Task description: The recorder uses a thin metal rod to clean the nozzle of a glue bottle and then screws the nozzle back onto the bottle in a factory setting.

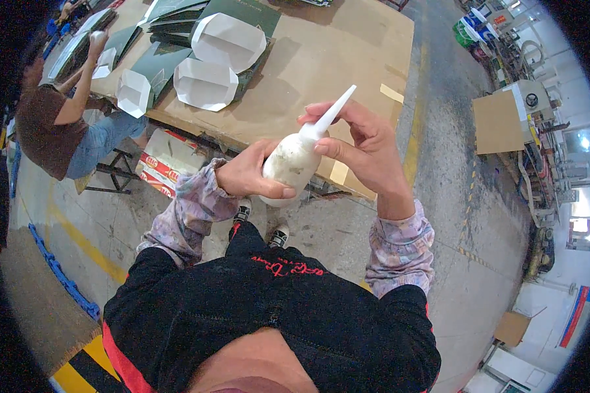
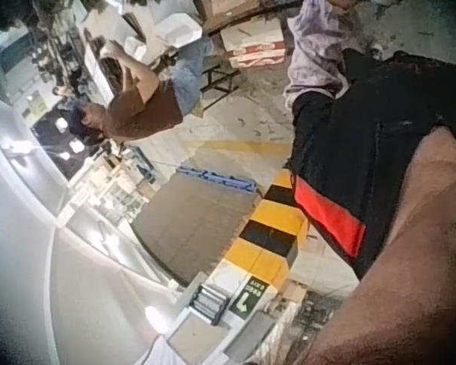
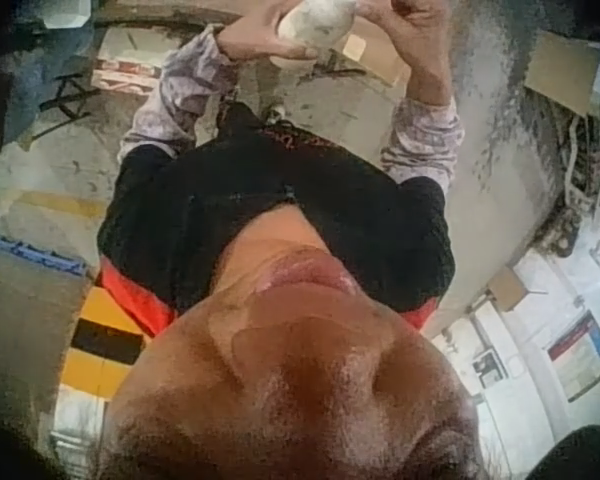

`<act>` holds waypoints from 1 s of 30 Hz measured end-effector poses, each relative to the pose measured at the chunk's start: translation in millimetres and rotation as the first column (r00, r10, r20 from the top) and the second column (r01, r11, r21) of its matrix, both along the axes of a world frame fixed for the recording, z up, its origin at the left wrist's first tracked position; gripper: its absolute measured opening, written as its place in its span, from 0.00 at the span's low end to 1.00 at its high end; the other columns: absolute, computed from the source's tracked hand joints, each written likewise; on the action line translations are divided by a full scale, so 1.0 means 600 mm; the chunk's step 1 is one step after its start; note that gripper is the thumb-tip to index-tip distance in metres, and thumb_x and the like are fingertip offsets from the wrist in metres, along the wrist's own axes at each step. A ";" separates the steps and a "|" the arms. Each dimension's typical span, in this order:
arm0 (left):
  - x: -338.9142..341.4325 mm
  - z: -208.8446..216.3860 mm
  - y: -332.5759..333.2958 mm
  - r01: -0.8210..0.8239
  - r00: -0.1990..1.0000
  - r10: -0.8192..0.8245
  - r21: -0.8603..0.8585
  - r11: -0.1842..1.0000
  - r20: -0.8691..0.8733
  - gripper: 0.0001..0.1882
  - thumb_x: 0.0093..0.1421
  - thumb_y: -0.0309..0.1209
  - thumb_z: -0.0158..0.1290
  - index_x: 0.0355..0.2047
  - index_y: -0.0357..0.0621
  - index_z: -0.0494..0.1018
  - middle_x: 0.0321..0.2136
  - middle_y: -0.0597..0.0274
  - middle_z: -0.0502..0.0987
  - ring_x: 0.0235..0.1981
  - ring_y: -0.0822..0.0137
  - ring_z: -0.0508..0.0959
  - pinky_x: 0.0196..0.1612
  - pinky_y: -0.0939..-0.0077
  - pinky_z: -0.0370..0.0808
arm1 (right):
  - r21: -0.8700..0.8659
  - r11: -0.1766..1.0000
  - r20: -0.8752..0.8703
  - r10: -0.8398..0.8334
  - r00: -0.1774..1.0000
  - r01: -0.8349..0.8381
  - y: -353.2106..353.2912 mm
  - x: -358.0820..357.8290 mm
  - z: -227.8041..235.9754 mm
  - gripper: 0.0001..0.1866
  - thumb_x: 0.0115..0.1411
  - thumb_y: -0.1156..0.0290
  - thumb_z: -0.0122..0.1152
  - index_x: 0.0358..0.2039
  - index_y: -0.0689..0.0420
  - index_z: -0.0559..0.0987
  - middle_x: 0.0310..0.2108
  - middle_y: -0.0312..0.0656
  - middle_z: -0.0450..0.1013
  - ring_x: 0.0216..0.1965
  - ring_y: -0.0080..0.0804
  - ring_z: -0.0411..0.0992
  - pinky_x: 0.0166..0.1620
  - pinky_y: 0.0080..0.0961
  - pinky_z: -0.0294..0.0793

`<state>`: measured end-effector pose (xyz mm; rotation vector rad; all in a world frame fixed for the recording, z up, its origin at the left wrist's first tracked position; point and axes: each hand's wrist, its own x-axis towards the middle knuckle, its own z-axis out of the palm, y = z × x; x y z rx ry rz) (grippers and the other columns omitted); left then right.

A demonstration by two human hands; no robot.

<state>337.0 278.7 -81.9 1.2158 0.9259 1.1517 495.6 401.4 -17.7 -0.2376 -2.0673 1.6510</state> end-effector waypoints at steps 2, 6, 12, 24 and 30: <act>0.005 0.000 0.000 -0.026 1.000 0.026 0.009 1.000 0.018 0.28 0.41 0.35 0.62 0.42 0.37 0.68 0.32 0.63 0.74 0.33 0.73 0.72 0.38 0.78 0.70 | 0.039 0.999 -0.008 -0.025 1.000 0.025 0.001 -0.001 -0.005 0.20 0.44 0.74 0.66 0.40 0.61 0.73 0.37 0.40 0.73 0.42 0.27 0.68 0.48 0.23 0.64; 0.009 -0.003 -0.001 -0.047 0.999 0.047 0.027 0.999 -0.002 0.29 0.40 0.34 0.62 0.43 0.36 0.67 0.33 0.63 0.74 0.33 0.73 0.72 0.38 0.77 0.70 | 0.076 0.995 -0.073 -0.052 0.996 0.057 0.003 -0.003 -0.026 0.21 0.38 0.72 0.71 0.35 0.59 0.75 0.34 0.36 0.71 0.40 0.25 0.67 0.47 0.21 0.62; 0.007 -0.001 0.001 -0.067 0.996 0.071 0.083 0.994 -0.045 0.30 0.41 0.35 0.62 0.44 0.36 0.66 0.33 0.63 0.73 0.34 0.72 0.72 0.38 0.77 0.70 | 0.202 0.977 -0.035 -0.068 0.997 0.073 0.007 0.000 -0.024 0.26 0.40 0.60 0.70 0.38 0.61 0.75 0.36 0.37 0.70 0.43 0.28 0.66 0.49 0.24 0.61; 0.003 -0.004 -0.006 0.019 0.992 -0.019 0.002 1.000 0.125 0.27 0.43 0.34 0.61 0.43 0.37 0.67 0.32 0.64 0.73 0.34 0.74 0.72 0.39 0.77 0.69 | -0.164 0.985 0.095 0.074 0.993 -0.058 0.003 -0.007 0.002 0.24 0.47 0.72 0.64 0.46 0.62 0.72 0.42 0.41 0.72 0.47 0.27 0.66 0.53 0.25 0.61; 0.012 -0.012 0.008 -0.098 0.995 0.098 -0.018 0.995 0.001 0.26 0.43 0.34 0.61 0.42 0.37 0.67 0.30 0.65 0.73 0.33 0.74 0.71 0.38 0.77 0.69 | 0.132 0.988 0.036 -0.085 0.996 0.079 0.017 -0.005 -0.045 0.24 0.48 0.69 0.64 0.47 0.61 0.71 0.42 0.40 0.72 0.47 0.26 0.66 0.50 0.25 0.64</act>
